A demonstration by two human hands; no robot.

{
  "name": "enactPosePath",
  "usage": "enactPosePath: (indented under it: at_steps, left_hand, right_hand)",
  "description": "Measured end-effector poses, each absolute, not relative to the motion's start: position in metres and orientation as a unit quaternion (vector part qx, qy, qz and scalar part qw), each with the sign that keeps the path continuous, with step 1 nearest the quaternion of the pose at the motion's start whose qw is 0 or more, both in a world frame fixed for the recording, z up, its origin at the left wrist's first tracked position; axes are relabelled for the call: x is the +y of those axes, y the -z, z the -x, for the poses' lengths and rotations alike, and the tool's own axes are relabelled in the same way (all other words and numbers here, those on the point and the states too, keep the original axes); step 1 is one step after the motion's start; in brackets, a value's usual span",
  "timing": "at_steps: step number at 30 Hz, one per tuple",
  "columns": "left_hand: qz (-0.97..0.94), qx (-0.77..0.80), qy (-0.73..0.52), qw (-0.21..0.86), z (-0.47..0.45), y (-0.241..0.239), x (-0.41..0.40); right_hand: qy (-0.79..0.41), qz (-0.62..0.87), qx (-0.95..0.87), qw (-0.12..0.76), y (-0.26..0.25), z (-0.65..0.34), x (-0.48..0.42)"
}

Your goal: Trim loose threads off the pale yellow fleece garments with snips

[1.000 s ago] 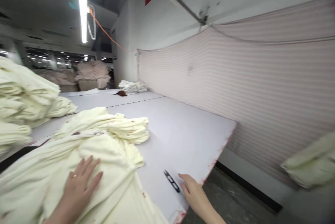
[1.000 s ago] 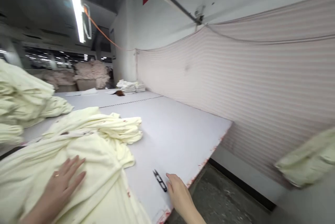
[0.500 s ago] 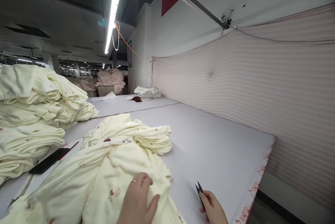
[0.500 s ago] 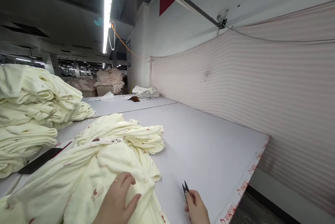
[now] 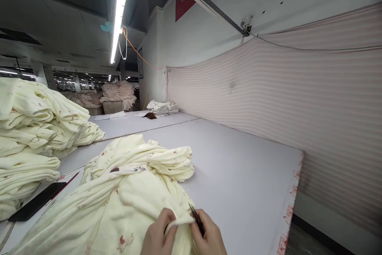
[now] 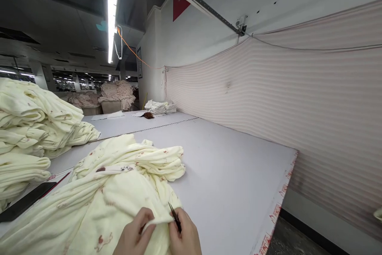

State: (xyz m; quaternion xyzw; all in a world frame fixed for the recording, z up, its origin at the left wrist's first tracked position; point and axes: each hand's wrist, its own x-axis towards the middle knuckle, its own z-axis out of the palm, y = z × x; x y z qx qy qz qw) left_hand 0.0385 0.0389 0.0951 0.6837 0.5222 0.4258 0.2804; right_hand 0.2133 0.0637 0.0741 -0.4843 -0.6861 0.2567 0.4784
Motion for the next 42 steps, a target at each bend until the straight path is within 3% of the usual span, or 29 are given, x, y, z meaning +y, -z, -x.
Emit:
enactPosePath:
  at_steps: [4,9,17,23,28,37,42]
  left_hand:
    - [-0.52,0.492,-0.482,0.505,-0.016,-0.114,0.039]
    - [-0.433,0.432,-0.509,0.605,0.001,-0.12,0.034]
    - [-0.475,0.463,-0.488,0.568,0.01,-0.112,0.03]
    - [-0.42,0.378,-0.522,0.64,0.011,-0.117,0.025]
    - [-0.376,0.345,-0.55,0.661,0.009,-0.117,0.023]
    - [-0.409,0.344,-0.534,0.655,0.013,-0.102,0.026]
    - [-0.468,0.417,-0.516,0.584,0.011,-0.114,0.02]
  right_hand:
    - [-0.236,0.504,-0.679,0.478,-0.088,-0.197,0.063]
    - [-0.227,0.482,-0.747,0.398,-0.102,-0.191,0.051]
    - [-0.134,0.474,-0.799,0.344,-0.124,-0.184,0.033]
    - [-0.193,0.476,-0.788,0.34,-0.128,-0.182,0.032]
    - [-0.162,0.471,-0.814,0.3,-0.132,-0.186,0.032]
    - [-0.189,0.467,-0.81,0.3,-0.132,-0.177,0.029]
    - [-0.246,0.5,-0.748,0.361,-0.13,-0.181,0.034]
